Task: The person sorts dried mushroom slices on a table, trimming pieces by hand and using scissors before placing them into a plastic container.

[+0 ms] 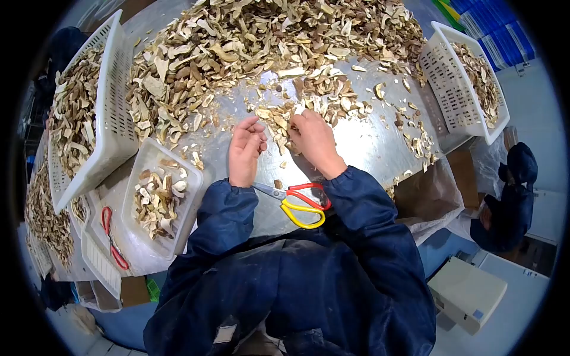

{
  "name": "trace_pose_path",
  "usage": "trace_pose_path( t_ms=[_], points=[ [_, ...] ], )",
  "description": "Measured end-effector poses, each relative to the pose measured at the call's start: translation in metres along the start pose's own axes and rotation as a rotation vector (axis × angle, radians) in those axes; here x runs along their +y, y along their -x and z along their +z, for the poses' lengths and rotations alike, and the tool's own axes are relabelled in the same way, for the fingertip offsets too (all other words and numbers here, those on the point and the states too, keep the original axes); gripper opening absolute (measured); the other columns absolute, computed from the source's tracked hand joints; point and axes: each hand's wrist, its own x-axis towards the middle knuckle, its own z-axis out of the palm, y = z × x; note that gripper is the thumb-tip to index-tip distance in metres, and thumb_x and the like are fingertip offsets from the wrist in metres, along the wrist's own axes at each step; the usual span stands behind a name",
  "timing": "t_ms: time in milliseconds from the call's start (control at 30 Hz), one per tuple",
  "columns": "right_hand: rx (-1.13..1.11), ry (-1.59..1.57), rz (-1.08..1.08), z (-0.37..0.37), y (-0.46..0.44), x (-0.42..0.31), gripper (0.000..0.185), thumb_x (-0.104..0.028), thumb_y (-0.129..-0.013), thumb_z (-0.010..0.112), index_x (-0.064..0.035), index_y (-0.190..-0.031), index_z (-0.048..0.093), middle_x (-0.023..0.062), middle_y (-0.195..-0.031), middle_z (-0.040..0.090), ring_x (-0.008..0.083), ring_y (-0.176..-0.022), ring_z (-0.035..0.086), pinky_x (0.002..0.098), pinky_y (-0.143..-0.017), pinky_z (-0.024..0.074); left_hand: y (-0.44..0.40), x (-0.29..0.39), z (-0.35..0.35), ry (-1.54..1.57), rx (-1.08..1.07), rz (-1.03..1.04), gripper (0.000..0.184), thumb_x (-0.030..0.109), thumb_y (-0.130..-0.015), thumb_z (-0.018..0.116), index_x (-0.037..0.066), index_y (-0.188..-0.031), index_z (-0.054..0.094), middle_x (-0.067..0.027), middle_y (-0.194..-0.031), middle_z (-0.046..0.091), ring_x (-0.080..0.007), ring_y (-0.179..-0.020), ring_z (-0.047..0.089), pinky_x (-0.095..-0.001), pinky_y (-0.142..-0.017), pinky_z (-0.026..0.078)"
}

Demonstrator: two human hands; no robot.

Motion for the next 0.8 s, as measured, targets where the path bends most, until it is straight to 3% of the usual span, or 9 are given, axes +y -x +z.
trace_pose_path(
  t_ms=[100,233,333,400,500,633,733,800],
  points=[
    [-0.02,-0.137,0.01,-0.012,0.002,-0.01,0.013,-0.013,-0.074,0.066,-0.0051,-0.082,0.06,0.0102,-0.077,0.056,0.0287,-0.078,0.057,0.0381,-0.065,0.0465,0.0,0.005,0.006,-0.183,0.021,0.047,0.038,0.007,-0.09,0.05,0.005,-0.127,0.043,-0.0036,-0.104,0.05,-0.0081,-0.081,0.048,-0.0211,-0.066,0.04],
    [-0.108,-0.293,-0.072,-0.027,0.015,-0.037,0.014,-0.012,-0.075,0.066,-0.0035,-0.085,0.06,0.0106,-0.078,0.057,0.0291,-0.072,0.059,0.0354,-0.062,0.047,0.006,0.007,0.002,-0.1,-0.027,-0.14,0.025,0.009,-0.089,0.056,0.005,-0.113,0.052,-0.0021,-0.091,0.055,-0.0061,-0.07,0.049,-0.019,-0.06,0.041],
    [-0.142,-0.591,0.076,-0.023,0.017,-0.04,0.014,-0.01,-0.076,0.065,-0.0002,-0.084,0.059,0.0078,-0.071,0.057,0.0185,-0.063,0.058,0.0303,-0.056,0.0453,0.003,0.003,0.0,-0.018,-0.007,-0.171,0.008,0.01,-0.089,0.057,0.005,-0.095,0.055,-0.0005,-0.074,0.055,-0.0051,-0.06,0.049,-0.0182,-0.053,0.039],
    [-0.177,-0.768,0.223,-0.019,0.019,-0.04,0.014,-0.01,-0.077,0.064,0.0017,-0.083,0.058,0.0061,-0.066,0.056,0.0122,-0.059,0.056,0.0269,-0.055,0.0439,0.003,0.003,0.0,-0.014,-0.008,-0.153,0.009,0.01,-0.089,0.058,0.004,-0.095,0.055,-0.0009,-0.075,0.056,-0.0056,-0.062,0.05,-0.0183,-0.054,0.041],
    [-0.164,-0.766,0.21,-0.012,0.02,-0.037,0.014,-0.012,-0.079,0.061,0.0018,-0.08,0.058,0.0031,-0.063,0.055,0.0068,-0.056,0.051,0.0235,-0.052,0.0421,0.004,0.003,0.002,-0.062,-0.052,-0.128,0.009,0.009,-0.088,0.058,0.003,-0.095,0.055,-0.0014,-0.075,0.057,-0.0064,-0.063,0.052,-0.0188,-0.056,0.042],
    [-0.211,-0.818,0.271,-0.008,0.021,-0.031,0.015,-0.013,-0.08,0.057,0.0014,-0.077,0.058,0.0034,-0.059,0.054,0.0073,-0.053,0.05,0.0231,-0.049,0.0408,0.006,0.009,0.002,-0.098,-0.165,-0.204,0.009,0.008,-0.088,0.058,0.002,-0.094,0.056,-0.0024,-0.077,0.058,-0.0073,-0.065,0.054,-0.02,-0.059,0.044],
    [-0.287,-1.054,0.391,-0.012,0.022,-0.033,0.017,-0.014,-0.081,0.057,0.0022,-0.075,0.058,0.0056,-0.056,0.052,0.0084,-0.051,0.05,0.025,-0.049,0.0409,0.003,0.002,-0.006,0.175,-0.177,-0.26,0.007,0.009,-0.09,0.056,0.004,-0.095,0.055,-0.0022,-0.078,0.057,-0.0082,-0.066,0.053,-0.0199,-0.06,0.043],
    [-0.197,-0.779,0.335,-0.012,0.025,-0.029,0.019,-0.017,-0.081,0.059,0.0012,-0.076,0.059,0.0071,-0.056,0.053,0.0123,-0.051,0.051,0.0268,-0.05,0.0418,0.003,0.007,-0.009,0.308,-0.139,-0.271,0.007,0.012,-0.092,0.052,0.007,-0.097,0.053,-0.0005,-0.079,0.053,-0.0081,-0.069,0.049,-0.0191,-0.058,0.039]
  ],
)
